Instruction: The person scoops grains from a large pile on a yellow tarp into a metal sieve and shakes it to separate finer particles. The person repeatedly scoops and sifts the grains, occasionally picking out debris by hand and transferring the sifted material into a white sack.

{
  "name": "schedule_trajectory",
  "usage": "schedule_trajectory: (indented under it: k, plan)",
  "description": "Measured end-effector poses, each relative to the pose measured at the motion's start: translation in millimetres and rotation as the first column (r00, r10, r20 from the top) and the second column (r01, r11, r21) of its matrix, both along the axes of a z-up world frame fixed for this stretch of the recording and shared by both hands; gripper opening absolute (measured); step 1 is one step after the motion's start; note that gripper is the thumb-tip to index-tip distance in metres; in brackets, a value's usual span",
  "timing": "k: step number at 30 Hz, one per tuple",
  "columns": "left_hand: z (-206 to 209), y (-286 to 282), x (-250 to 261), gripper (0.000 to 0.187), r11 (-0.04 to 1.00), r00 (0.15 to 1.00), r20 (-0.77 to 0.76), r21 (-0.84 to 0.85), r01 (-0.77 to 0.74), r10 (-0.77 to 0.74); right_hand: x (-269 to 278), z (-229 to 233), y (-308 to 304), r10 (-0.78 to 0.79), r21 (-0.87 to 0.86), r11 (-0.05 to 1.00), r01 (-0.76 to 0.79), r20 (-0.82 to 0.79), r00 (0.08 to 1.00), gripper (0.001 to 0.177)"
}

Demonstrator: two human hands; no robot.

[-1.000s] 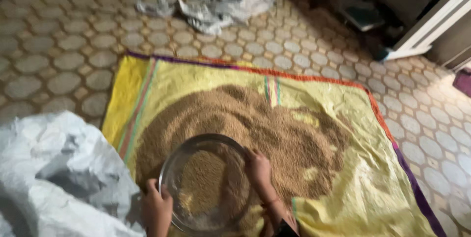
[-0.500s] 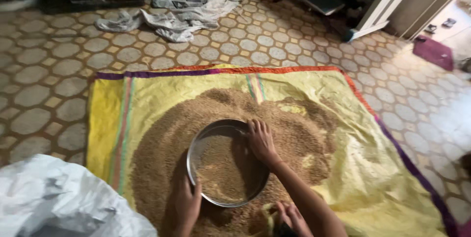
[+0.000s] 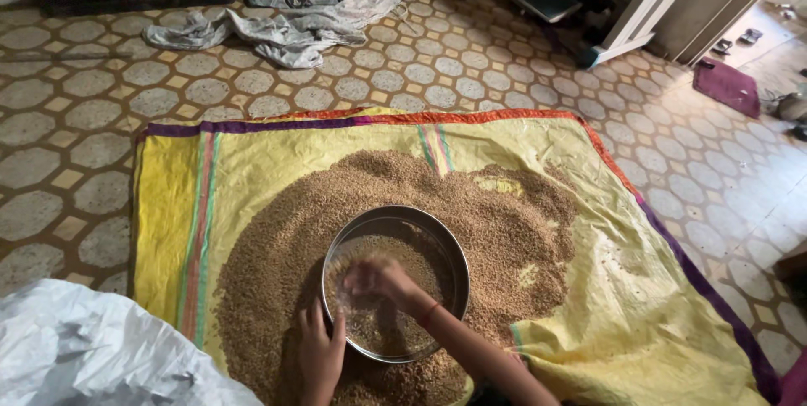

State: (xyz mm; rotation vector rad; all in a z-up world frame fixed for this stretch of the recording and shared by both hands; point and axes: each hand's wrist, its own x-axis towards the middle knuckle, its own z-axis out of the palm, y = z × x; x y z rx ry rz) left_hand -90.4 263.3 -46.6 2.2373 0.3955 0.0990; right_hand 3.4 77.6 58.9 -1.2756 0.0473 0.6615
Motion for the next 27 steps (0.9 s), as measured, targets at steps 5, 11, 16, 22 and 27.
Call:
schedule_trajectory:
  k: [5,11,16,22,27]
  plan:
    - [23,9,-6,0.073,0.997,0.998,-0.034,0.066,0.046,-0.044,2,-49,-30,-0.723,0.015,0.665,0.747,0.261,0.639,0.045]
    - [54,-5,-7,0.067,0.993,0.919,0.392,0.12,-0.004,-0.044,14,-41,-29,-0.063,-0.662,0.485,0.572,0.626,0.778,0.075]
    - [83,-1,-3,0.061,0.99,0.936,0.331,0.118,0.082,-0.117,35,-10,29,0.158,-0.797,0.472,0.376,0.496,0.854,0.093]
    - [80,0,1,0.052,0.961,0.972,0.166,0.248,0.122,-0.166,8,-23,37,0.829,-0.85,0.452,0.27,0.512,0.225,0.073]
    - [65,-3,-1,0.053,0.894,0.968,0.159,0.436,0.106,-0.192,26,-80,-26,0.878,-0.854,0.474,0.216,0.477,-0.038,0.045]
